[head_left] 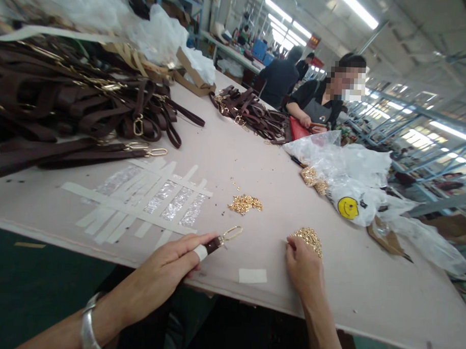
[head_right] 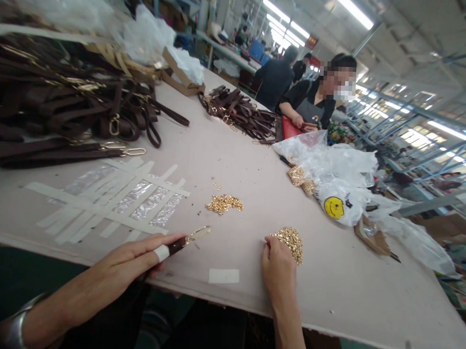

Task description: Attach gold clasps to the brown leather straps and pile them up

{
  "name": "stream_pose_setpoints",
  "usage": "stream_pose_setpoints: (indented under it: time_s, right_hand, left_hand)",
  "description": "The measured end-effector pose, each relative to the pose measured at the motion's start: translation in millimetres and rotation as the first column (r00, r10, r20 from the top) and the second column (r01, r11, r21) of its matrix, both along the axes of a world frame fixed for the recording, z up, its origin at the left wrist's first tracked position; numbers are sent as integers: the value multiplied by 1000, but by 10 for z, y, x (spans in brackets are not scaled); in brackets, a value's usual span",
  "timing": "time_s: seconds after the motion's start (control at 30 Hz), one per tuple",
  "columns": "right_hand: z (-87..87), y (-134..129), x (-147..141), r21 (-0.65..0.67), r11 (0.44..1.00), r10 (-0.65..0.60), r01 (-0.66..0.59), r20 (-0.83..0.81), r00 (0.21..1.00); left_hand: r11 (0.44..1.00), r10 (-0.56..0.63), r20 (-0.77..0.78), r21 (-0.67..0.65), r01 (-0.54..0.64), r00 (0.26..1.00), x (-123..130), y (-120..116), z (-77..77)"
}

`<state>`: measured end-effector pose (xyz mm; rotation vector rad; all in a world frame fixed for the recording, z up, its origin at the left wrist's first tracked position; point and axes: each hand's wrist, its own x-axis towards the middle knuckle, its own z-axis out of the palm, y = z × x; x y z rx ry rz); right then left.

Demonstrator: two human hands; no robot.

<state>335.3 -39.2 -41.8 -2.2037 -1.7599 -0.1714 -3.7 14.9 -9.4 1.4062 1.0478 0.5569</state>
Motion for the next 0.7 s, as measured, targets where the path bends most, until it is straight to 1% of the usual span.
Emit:
stream_pose_setpoints:
  time_s: [0.03, 0.1, 0.17, 0.23, 0.3, 0.37, 0.4, 0.43, 0.47, 0.5, 0.53, 0.57, 0.6, 0.63, 0.7]
  right_hand:
    - [-9, 8, 4, -9, 1000, 16, -16, 23, 1000]
    - [-27, 18, 16, -21, 999, 42, -41, 61, 997]
    - [-50, 27, 52, -24, 998, 66, -64, 86, 994]
    - [-74, 41, 109, -27, 996, 86, -84, 105, 991]
    - [-83, 59, 160, -28, 995, 98, -95, 131, 987]
    - [-62, 68, 159, -13, 995, 98, -97, 119, 988]
    - [-39, 65, 121, 2, 996, 87, -87, 80, 993]
    - [-12, 54, 50, 25, 997, 70, -70, 3, 998]
    - [17, 36, -57, 52, 997, 60, -54, -115, 992]
    - [45, 10, -199, 82, 996, 63, -43, -257, 964]
    - [68, -21, -370, 115, 992, 86, -43, -399, 913]
    - [85, -53, -561, 155, 986, 133, -59, -527, 840]
    - [94, -82, -760, 201, 976, 193, -86, -606, 772]
    - [98, -104, -955, 251, 960, 261, -125, -640, 722]
    - [93, -123, -1287, 342, 914, 396, -218, -638, 660]
  left_hand:
    - [1000, 3, 24, -13, -2, 1000, 12, -3, 7]
    - [998, 18, 121, -65, -11, 992, 42, -13, 2]
    - [990, 40, 251, -144, -4, 967, 74, -20, -23]
    - [975, 61, 346, -222, 18, 936, 99, -23, -53]
    - [964, 85, 369, -264, 17, 925, 115, -24, -77]
    - [963, 112, 328, -270, -21, 938, 123, -27, -94]
    - [964, 121, 296, -263, -41, 948, 127, -29, -99]
    - [966, 125, 261, -252, -57, 957, 131, -32, -102]
    - [968, 126, 232, -240, -69, 965, 136, -36, -101]
    - [970, 126, 212, -229, -76, 969, 142, -41, -98]
    - [973, 128, 202, -217, -83, 971, 148, -47, -93]
    - [975, 130, 199, -203, -89, 971, 155, -53, -86]
    - [977, 135, 203, -188, -97, 970, 160, -60, -79]
    - [980, 137, 209, -169, -103, 968, 165, -67, -74]
    - [987, 132, 209, -121, -108, 969, 168, -82, -73]
